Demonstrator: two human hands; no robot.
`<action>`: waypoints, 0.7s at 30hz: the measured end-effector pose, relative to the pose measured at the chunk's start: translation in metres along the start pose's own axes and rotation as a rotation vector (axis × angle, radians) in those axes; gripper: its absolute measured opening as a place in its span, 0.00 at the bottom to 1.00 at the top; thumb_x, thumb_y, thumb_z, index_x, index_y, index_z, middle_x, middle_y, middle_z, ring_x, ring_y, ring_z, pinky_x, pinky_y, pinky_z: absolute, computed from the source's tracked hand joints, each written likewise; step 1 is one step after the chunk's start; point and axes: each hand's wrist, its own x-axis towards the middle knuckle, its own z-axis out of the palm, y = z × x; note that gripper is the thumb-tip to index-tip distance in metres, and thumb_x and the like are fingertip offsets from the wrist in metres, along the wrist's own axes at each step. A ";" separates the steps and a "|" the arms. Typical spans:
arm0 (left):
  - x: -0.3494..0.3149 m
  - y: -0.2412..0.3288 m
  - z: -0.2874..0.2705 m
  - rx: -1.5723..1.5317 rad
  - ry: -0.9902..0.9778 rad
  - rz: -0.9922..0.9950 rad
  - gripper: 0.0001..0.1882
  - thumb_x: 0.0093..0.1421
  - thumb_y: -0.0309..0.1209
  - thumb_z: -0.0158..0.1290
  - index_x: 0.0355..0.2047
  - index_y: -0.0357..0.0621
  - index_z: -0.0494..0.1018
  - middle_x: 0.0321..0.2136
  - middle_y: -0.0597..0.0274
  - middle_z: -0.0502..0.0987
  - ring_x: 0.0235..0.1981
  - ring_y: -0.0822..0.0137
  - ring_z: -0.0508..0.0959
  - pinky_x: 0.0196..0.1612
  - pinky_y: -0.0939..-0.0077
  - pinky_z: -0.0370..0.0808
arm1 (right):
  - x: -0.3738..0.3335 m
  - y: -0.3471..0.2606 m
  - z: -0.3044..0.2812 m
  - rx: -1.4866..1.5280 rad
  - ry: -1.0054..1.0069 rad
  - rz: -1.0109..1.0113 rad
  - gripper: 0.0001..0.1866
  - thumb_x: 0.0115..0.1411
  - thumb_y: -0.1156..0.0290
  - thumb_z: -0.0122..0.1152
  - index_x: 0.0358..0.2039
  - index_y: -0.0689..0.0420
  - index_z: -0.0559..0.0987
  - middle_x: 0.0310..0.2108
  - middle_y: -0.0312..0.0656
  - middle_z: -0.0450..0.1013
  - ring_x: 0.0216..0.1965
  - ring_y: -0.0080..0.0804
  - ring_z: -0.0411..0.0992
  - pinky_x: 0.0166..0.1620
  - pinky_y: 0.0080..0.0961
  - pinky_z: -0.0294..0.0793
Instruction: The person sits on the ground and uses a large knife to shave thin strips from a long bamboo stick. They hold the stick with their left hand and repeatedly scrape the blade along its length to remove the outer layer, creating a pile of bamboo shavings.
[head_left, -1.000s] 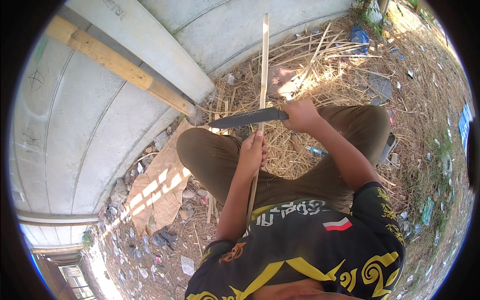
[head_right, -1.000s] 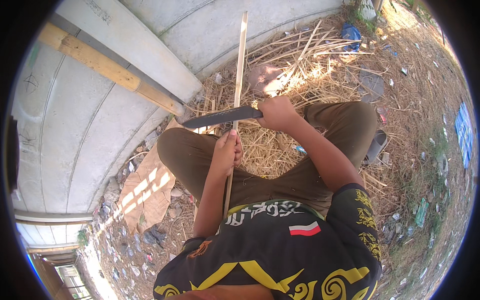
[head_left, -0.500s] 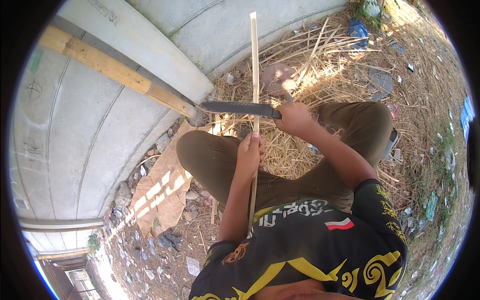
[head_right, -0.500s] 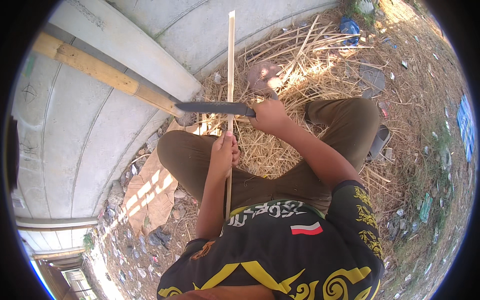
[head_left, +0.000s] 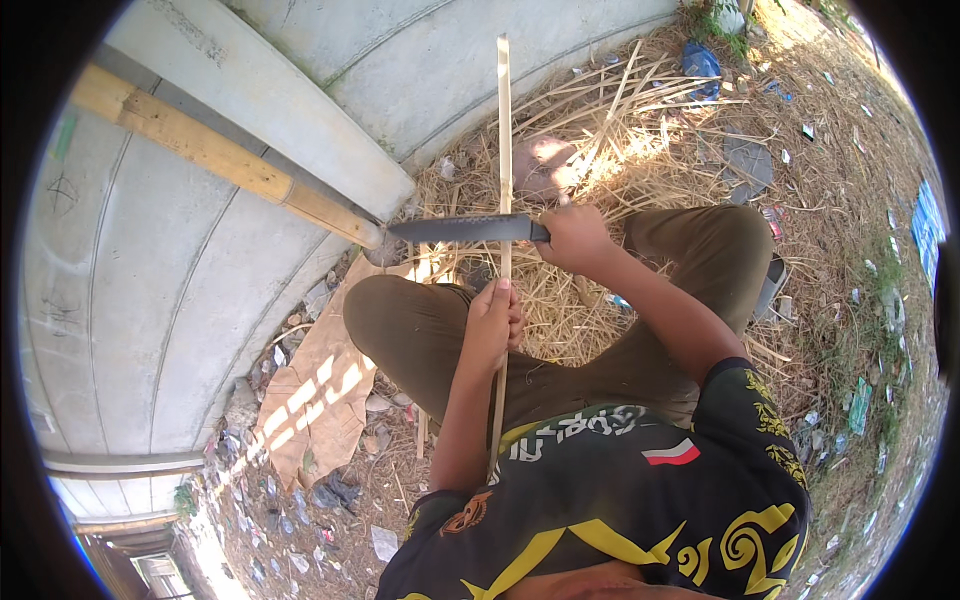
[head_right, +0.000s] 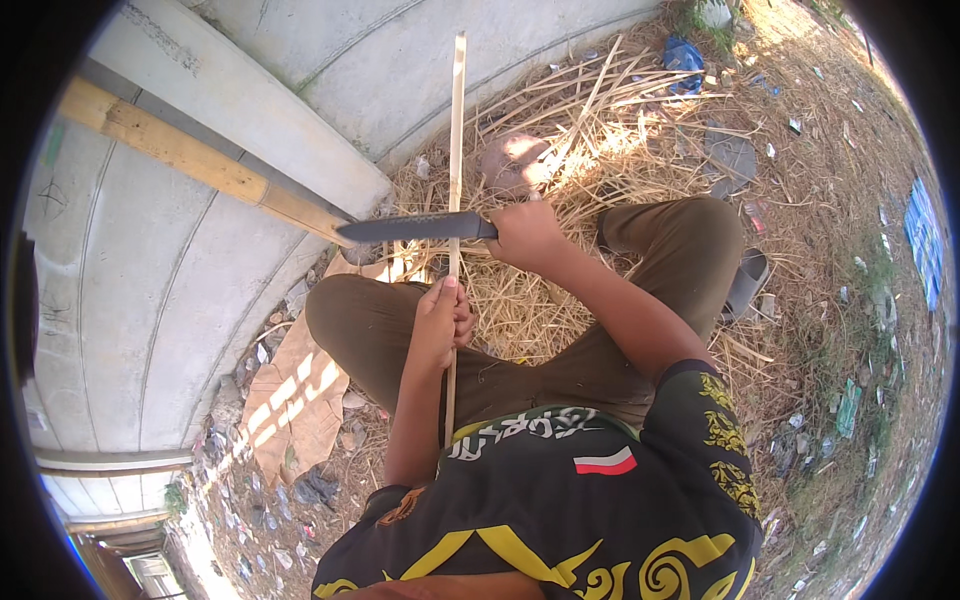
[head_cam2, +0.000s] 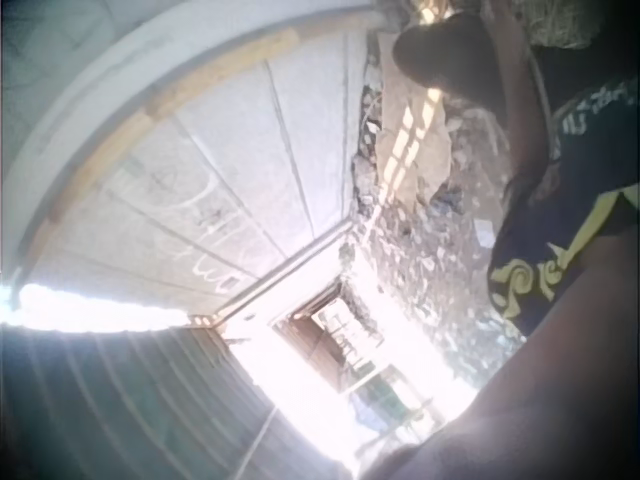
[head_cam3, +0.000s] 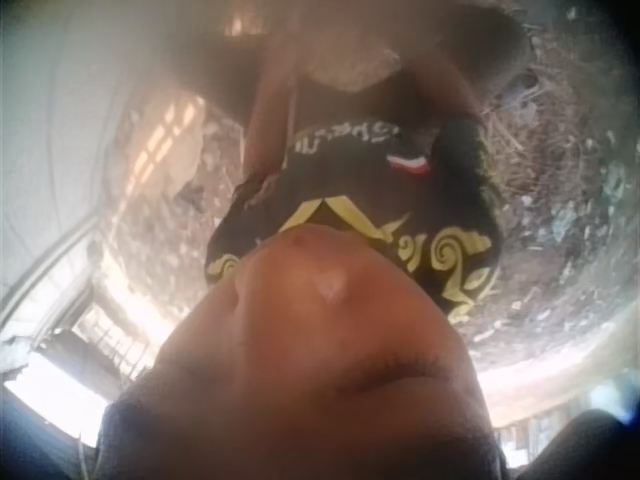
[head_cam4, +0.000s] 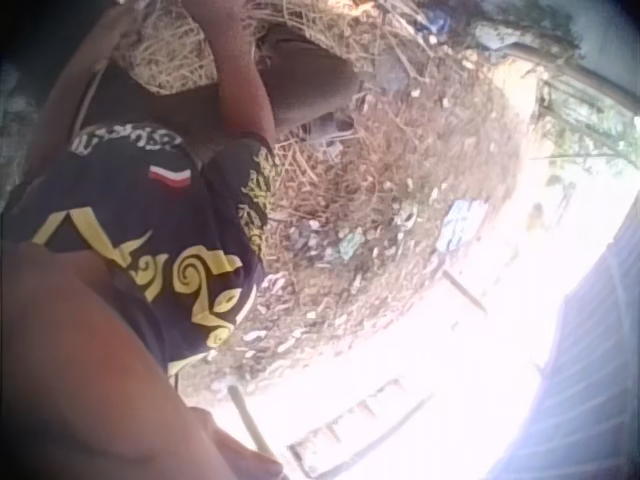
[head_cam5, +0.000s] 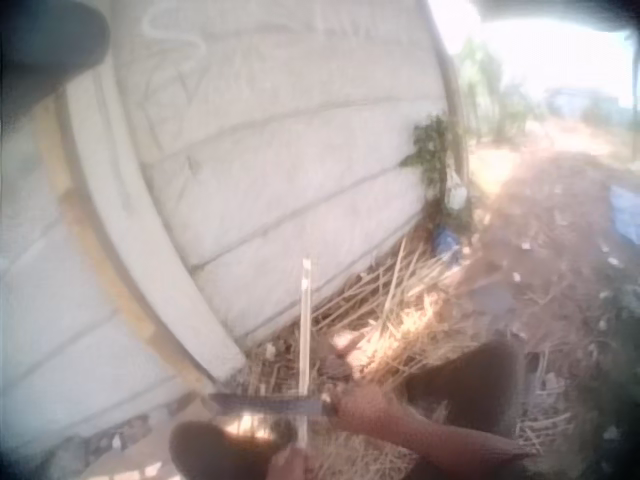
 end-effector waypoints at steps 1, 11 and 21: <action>0.001 -0.001 0.003 0.020 0.020 -0.003 0.17 0.75 0.43 0.41 0.30 0.48 0.61 0.17 0.74 0.55 0.13 0.81 0.53 0.13 0.85 0.47 | 0.004 0.008 -0.003 -0.033 0.010 -0.086 0.09 0.50 0.63 0.63 0.22 0.54 0.78 0.19 0.45 0.75 0.23 0.48 0.76 0.31 0.43 0.76; -0.033 -0.001 0.021 0.051 -0.024 -0.052 0.16 0.76 0.42 0.39 0.31 0.48 0.61 0.18 0.74 0.55 0.14 0.81 0.54 0.14 0.84 0.50 | 0.017 0.036 -0.007 0.022 -0.042 0.278 0.17 0.56 0.56 0.61 0.27 0.58 0.82 0.22 0.47 0.78 0.27 0.48 0.79 0.34 0.44 0.78; -0.056 -0.004 0.008 0.078 -0.119 -0.064 0.17 0.75 0.44 0.39 0.32 0.47 0.62 0.19 0.73 0.58 0.15 0.83 0.56 0.16 0.86 0.54 | 0.001 0.018 -0.003 0.349 -0.037 0.623 0.18 0.58 0.58 0.59 0.24 0.62 0.82 0.18 0.49 0.75 0.24 0.48 0.78 0.29 0.40 0.76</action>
